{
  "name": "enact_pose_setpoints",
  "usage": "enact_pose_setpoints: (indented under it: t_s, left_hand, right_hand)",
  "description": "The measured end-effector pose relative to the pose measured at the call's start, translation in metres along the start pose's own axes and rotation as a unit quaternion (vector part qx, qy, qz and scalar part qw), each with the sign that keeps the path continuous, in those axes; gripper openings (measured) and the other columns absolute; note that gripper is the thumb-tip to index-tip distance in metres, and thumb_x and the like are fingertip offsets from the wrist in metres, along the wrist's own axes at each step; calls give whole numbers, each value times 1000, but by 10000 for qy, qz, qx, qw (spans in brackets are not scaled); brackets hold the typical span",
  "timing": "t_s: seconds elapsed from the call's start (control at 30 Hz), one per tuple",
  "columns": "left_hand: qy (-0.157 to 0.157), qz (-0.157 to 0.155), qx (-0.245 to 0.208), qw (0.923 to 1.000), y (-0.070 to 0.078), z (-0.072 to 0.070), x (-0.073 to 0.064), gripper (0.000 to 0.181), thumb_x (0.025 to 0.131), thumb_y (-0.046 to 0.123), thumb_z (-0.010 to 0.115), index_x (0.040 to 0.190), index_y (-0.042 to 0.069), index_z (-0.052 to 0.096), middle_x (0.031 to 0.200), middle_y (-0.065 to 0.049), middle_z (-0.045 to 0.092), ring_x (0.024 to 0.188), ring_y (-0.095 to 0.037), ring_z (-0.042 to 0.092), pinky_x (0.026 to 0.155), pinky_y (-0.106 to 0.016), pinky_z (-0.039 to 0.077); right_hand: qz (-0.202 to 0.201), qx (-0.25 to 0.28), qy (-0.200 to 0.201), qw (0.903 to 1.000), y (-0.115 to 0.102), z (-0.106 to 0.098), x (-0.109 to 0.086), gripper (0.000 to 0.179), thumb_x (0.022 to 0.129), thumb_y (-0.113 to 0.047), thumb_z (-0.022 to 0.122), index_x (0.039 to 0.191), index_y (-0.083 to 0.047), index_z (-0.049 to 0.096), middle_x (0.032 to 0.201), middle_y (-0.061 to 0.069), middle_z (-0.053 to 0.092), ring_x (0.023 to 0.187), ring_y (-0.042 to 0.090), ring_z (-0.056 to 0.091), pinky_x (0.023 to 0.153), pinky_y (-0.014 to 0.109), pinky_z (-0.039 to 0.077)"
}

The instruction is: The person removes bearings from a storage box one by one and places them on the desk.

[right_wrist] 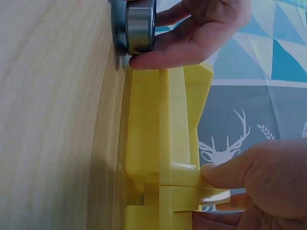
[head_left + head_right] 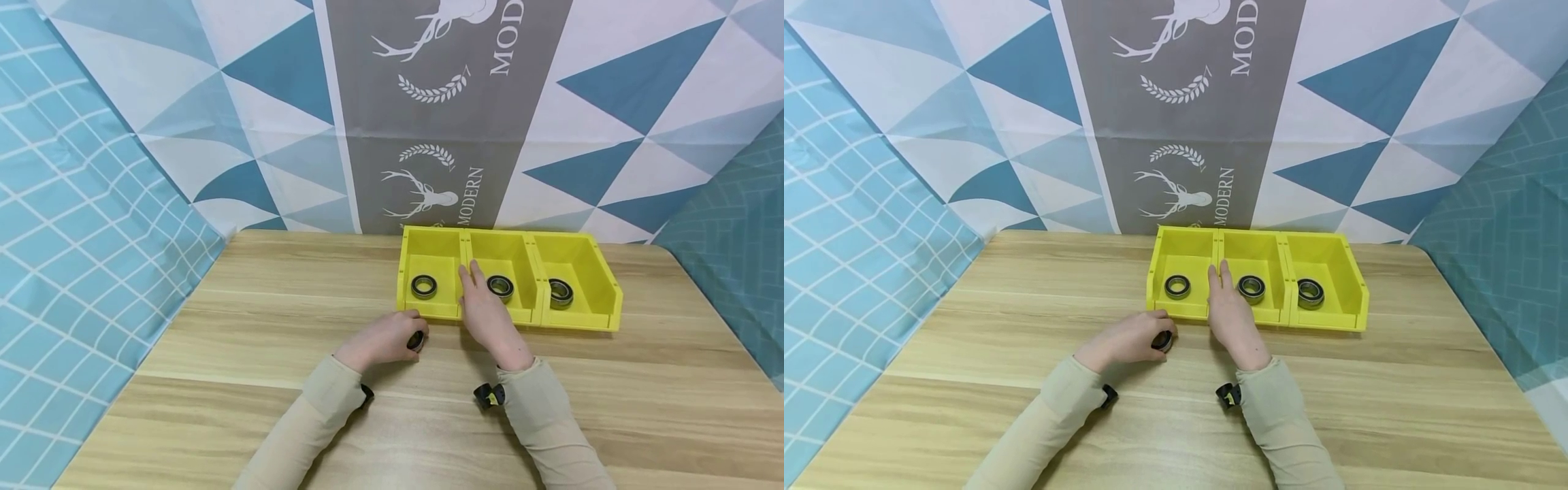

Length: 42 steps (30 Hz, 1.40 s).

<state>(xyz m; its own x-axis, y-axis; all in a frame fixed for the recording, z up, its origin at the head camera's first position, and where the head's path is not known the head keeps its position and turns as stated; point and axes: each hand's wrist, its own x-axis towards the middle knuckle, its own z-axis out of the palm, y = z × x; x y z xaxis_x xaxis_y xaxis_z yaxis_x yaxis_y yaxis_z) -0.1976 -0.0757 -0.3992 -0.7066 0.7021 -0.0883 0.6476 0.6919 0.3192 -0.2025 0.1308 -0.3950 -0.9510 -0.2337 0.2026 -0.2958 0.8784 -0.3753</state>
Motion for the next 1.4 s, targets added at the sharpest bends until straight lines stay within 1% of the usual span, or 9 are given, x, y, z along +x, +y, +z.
enact_pose_setpoints:
  t_s: [0.1,0.33,0.6,0.77,0.9,1.13,1.4]
  left_hand:
    - [-1,-6,-9,10000,0,0,0,26,82,14,87,103,10,70,103,-4,65,89,-16,62,84,-31,55]
    - [-27,-41,-62,10000,0,0,0,25,82,12,86,101,9,70,101,-5,65,89,-17,63,84,-32,55]
    - [-27,-121,21,9999,4,-1,0,27,83,11,85,106,8,71,108,-8,67,98,-22,65,91,-36,56]
    - [-82,-150,35,9998,4,2,-1,29,81,11,87,105,8,72,106,-7,66,96,-21,65,90,-34,56]
    - [-88,-110,13,9999,5,2,-2,30,80,10,88,105,7,72,104,-7,65,94,-21,65,88,-34,56]
    - [-122,-66,33,9999,4,2,-3,33,80,9,87,110,6,74,107,-9,65,97,-23,66,92,-36,56]
    - [-78,39,22,10000,3,0,-4,32,80,6,86,110,5,74,108,-10,65,98,-24,65,93,-36,55]
  right_hand:
    - [5,-5,-11,10000,-1,0,1,57,102,0,55,153,12,34,160,37,26,58,26,58,54,36,54]
    - [32,-2,-24,10000,-1,-1,1,57,102,0,55,153,11,34,161,37,26,66,32,64,58,40,57]
    - [126,77,-133,9998,-2,-5,1,57,103,0,52,155,11,32,162,37,23,55,24,56,54,36,53]
    - [152,108,-232,9996,-3,-5,0,57,103,-1,51,155,10,31,163,36,22,53,22,54,52,34,51]
    - [112,77,-181,9997,-2,-4,-1,57,103,0,52,155,11,31,162,37,23,53,22,54,53,34,52]
    - [98,54,-174,9998,-2,-3,0,58,103,0,53,155,11,31,162,36,23,54,22,54,53,35,52]
    - [100,46,-173,9998,-2,-3,0,58,103,-1,53,155,11,31,162,36,23,53,21,53,52,33,51]
